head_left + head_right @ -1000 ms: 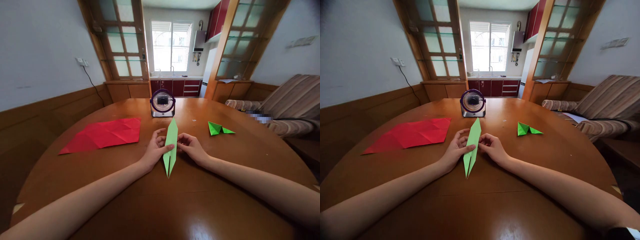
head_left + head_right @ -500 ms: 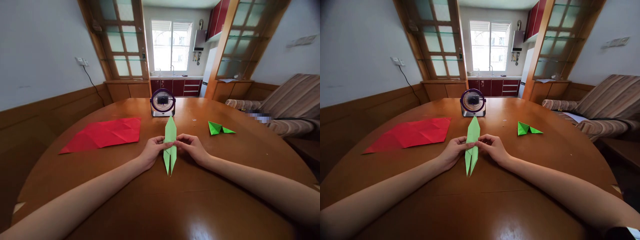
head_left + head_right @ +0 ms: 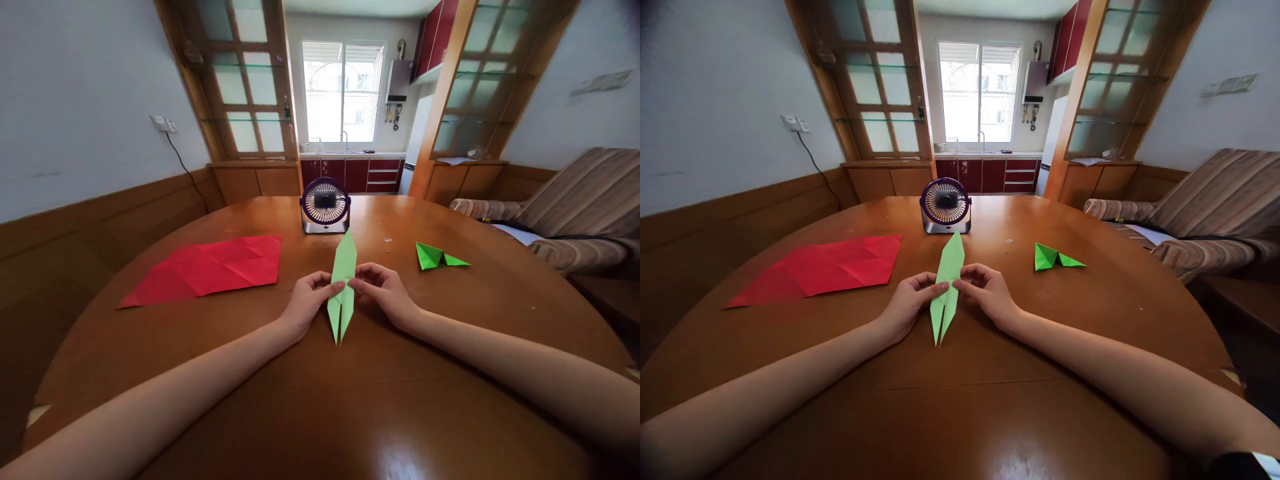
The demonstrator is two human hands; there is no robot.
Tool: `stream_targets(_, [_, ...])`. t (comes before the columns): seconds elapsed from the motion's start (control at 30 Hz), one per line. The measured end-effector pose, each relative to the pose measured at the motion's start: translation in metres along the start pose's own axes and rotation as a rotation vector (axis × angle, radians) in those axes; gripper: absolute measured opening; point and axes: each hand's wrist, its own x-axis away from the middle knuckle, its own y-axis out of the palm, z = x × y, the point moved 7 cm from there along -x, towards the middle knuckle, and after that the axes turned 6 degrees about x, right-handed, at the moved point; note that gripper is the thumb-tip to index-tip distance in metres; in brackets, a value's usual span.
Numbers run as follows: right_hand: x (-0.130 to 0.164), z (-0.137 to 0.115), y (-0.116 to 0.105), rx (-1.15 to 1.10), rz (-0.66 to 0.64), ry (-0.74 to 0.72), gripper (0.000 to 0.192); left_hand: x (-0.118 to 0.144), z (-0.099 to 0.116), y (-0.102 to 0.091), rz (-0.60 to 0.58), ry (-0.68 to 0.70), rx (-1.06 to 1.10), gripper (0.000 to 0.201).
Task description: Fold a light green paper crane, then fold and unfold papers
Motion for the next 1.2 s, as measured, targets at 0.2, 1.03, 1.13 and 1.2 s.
stream_targets(0.2, [-0.001, 0.002, 0.000, -0.035, -0.009, 0.002, 0.034, -0.005, -0.003, -0.005, 0.016, -0.050, 0.064, 0.033])
stream_targets(1.03, [-0.012, 0.007, -0.010, 0.135, -0.023, -0.019, 0.064, -0.009, 0.005, -0.005, -0.151, 0.082, -0.426, 0.057])
stream_targets(1.13, [-0.017, 0.000, -0.023, 0.367, 0.058, -0.172, 0.067, -0.008, 0.012, -0.005, -0.184, 0.171, -0.740, 0.044])
stream_targets(1.2, [-0.018, -0.011, -0.033, 0.555, 0.151, -0.323, 0.052, -0.007, 0.015, -0.004, -0.199, 0.207, -0.893, 0.039])
